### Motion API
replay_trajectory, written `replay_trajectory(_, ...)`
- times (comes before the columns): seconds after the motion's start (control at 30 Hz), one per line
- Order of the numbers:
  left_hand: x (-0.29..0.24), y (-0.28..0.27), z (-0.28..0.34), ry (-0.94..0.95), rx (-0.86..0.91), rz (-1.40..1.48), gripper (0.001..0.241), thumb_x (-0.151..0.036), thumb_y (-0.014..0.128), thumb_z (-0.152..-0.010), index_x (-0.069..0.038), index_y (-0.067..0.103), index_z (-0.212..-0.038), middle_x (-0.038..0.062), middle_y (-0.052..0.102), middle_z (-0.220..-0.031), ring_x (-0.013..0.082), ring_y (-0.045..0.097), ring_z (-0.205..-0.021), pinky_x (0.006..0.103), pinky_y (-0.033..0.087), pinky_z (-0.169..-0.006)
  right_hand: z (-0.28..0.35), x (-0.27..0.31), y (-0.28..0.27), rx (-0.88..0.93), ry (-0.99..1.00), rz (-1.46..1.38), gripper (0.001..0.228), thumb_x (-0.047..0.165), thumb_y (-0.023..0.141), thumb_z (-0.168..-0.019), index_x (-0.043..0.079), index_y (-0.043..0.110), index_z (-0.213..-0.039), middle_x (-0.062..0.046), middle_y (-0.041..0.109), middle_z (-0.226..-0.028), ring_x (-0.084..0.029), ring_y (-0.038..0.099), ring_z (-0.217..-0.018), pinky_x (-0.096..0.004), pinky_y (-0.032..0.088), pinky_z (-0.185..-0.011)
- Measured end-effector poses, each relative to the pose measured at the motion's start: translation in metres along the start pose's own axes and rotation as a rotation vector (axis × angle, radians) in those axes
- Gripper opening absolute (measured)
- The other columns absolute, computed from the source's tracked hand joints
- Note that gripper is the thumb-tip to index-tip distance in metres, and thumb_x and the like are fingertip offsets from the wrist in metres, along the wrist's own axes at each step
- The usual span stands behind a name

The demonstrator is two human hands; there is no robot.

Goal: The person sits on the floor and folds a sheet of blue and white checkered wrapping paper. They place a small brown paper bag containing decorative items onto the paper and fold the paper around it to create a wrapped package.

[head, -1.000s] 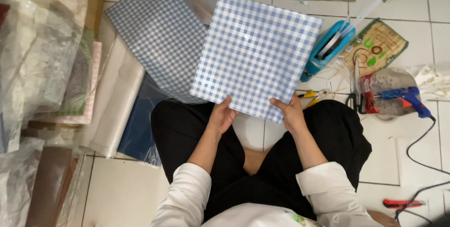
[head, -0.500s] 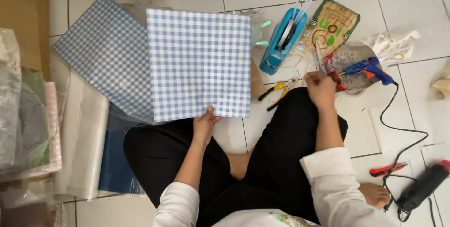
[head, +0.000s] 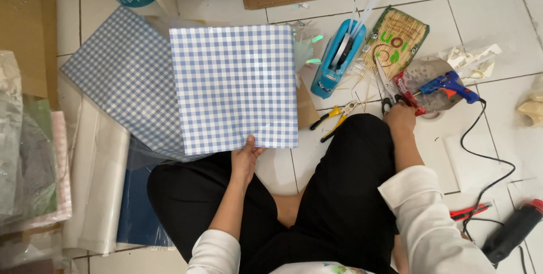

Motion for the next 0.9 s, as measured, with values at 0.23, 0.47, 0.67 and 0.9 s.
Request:
replay_trajectory(0.23,0.054,-0.044,-0.047,0.038,0.004,0.076,0.012,-0.019,0.061,-0.104,-0.008,0.06,-0.11,0.004,0.061,-0.079,0.0201,0.072,-0.075,0.0399,0.065,-0.09,0.061,0.046,-0.074,0.101,-0.065,-0.133,0.051,0.033,0.072,-0.09,-0.011,0.073,-0.115,-0.036,0.073,-0.105,-0.051,0.069,-0.107,-0.055,0.056,-0.091)
replay_trajectory(0.47,0.017,-0.023,-0.021,0.073,0.006,0.195,0.013,-0.018,0.061,-0.104,-0.008,0.061,-0.112,0.006,0.065,-0.083,0.0233,0.074,-0.082,0.044,0.063,-0.094,0.027,0.011,-0.065,0.113,0.002,-0.427,0.057,0.041,0.076,-0.077,-0.01,0.077,-0.103,-0.036,0.072,-0.103,-0.051,0.066,-0.11,-0.058,0.052,-0.09)
replay_trajectory(0.67,0.015,-0.029,-0.025,0.042,-0.049,0.337,0.049,-0.018,0.064,-0.094,-0.001,0.055,-0.139,0.014,0.068,-0.125,0.026,0.068,-0.109,0.0463,0.055,-0.106,0.147,0.099,-0.14,0.685,0.02,-2.07,0.028,0.014,0.068,-0.086,0.011,0.061,-0.112,0.002,0.058,-0.09,-0.009,0.058,-0.079,-0.011,0.041,-0.051)
replay_trajectory(0.9,0.022,-0.04,-0.034,0.062,-0.071,0.53,0.037,-0.013,0.065,-0.096,0.003,0.06,-0.129,0.015,0.069,-0.118,0.0239,0.069,-0.106,0.0458,0.057,-0.105,0.414,0.206,-0.133,1.39,-0.544,-1.729,0.097,0.086,0.066,-0.064,0.009,0.049,-0.119,-0.005,0.047,-0.095,-0.017,0.051,-0.083,-0.026,0.042,-0.056)
Point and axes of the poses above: each hand's wrist, its own z-axis away from the middle knuckle, its own y-axis out of the palm, x = y × z, the point moved 7 cm from there along -z, towards the middle knuckle
